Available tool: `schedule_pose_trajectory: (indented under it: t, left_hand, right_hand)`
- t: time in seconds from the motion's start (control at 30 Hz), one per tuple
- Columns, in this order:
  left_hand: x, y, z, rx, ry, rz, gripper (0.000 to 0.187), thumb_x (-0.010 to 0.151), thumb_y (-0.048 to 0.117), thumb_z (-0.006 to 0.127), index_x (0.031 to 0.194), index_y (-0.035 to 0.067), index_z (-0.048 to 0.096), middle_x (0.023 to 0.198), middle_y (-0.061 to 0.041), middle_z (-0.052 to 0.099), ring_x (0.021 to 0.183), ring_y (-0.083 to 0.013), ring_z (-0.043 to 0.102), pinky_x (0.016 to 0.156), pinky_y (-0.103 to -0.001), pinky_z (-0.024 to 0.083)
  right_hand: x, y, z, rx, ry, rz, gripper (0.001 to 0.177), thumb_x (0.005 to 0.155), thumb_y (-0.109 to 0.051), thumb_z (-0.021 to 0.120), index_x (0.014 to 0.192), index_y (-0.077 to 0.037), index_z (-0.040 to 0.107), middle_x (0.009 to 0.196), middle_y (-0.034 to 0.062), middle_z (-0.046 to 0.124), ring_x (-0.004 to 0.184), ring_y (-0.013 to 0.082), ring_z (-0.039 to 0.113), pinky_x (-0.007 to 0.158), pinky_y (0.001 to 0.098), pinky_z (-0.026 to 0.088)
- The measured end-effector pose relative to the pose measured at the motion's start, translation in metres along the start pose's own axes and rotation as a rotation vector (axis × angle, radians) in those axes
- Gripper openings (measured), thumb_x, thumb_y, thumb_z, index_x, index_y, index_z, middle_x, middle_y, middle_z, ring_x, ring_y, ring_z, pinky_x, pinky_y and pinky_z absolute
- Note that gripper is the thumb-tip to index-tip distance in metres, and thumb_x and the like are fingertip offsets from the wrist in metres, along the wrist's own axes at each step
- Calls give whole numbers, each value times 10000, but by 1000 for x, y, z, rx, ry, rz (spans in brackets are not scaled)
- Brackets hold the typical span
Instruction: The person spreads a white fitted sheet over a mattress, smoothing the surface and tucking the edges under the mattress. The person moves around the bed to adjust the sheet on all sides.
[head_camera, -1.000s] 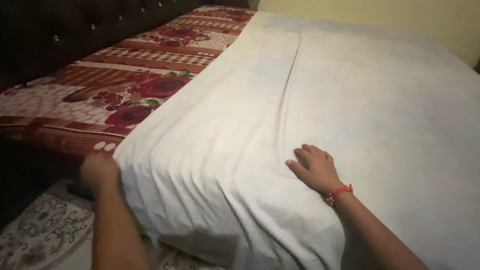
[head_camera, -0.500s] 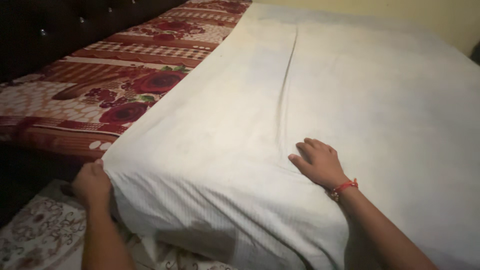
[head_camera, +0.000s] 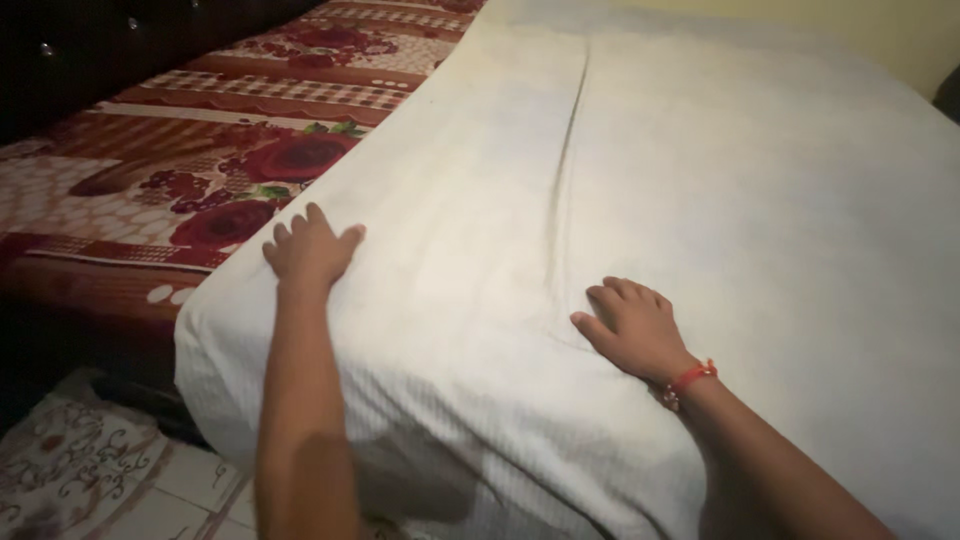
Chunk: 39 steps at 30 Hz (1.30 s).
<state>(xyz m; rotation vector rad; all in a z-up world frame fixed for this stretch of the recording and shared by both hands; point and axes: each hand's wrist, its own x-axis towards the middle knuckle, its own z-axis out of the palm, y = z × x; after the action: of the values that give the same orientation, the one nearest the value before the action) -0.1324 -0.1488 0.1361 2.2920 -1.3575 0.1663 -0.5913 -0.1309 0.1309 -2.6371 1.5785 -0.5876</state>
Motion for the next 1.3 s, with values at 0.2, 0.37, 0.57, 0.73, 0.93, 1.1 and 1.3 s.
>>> schedule_pose_trajectory:
  t: [0.2, 0.37, 0.57, 0.73, 0.93, 1.1, 1.3]
  left_hand:
    - [14, -11, 23, 260, 31, -5, 268, 1033, 311, 573, 1170, 160, 747, 1239, -107, 712, 1207, -392, 613, 973, -593, 450]
    - [28, -37, 37, 134, 93, 15, 244, 1049, 276, 581, 1074, 125, 770, 1096, -150, 765, 1022, -374, 724, 843, -542, 537]
    - [25, -47, 23, -13, 15, -137, 296, 1005, 340, 615, 1103, 113, 779, 1078, -224, 744, 1038, -428, 697, 870, -529, 537]
    - [52, -46, 32, 105, -95, -163, 329, 957, 250, 604, 1166, 57, 771, 1221, -218, 723, 1133, -413, 683, 909, -529, 550]
    - [106, 60, 77, 152, -69, -30, 460, 1000, 347, 566, 1307, 23, 678, 1382, -208, 627, 1268, -403, 579, 1018, -561, 467]
    - [141, 124, 101, 180, -78, 34, 373, 978, 417, 627, 1181, 121, 727, 1276, -140, 675, 1219, -363, 609, 946, -525, 513]
    - [175, 78, 127, -79, -47, 18, 331, 1006, 372, 624, 1023, 73, 764, 1011, -216, 748, 970, -417, 706, 830, -536, 546]
  right_hand:
    - [-2, -3, -5, -27, -13, -14, 558, 919, -517, 563, 1288, -107, 649, 1446, 164, 540, 1395, 339, 437, 1130, 525, 279]
    - [4, -5, -20, -25, -93, -46, 586, 906, -535, 581, 1298, -103, 639, 1424, 190, 541, 1360, 369, 450, 1125, 523, 303]
    - [47, 18, -36, -51, -136, -22, 564, 886, -555, 598, 1257, -138, 674, 1440, 181, 542, 1385, 372, 450, 1111, 506, 359]
    - [124, 73, -26, 45, -142, 232, 704, 898, -577, 571, 1399, -82, 582, 1439, 161, 571, 1301, 345, 563, 1091, 456, 438]
    - [204, 106, 2, 30, -55, 242, 703, 939, -569, 534, 1421, -57, 556, 1454, 160, 569, 1347, 337, 534, 1104, 475, 411]
    - [229, 123, 34, 173, 45, 294, 678, 935, -525, 584, 1390, -23, 571, 1393, 208, 602, 1280, 366, 581, 1091, 435, 439]
    - [216, 118, 40, 356, 154, 373, 600, 928, -459, 622, 1312, 2, 636, 1254, 197, 703, 1179, 306, 668, 1011, 397, 507]
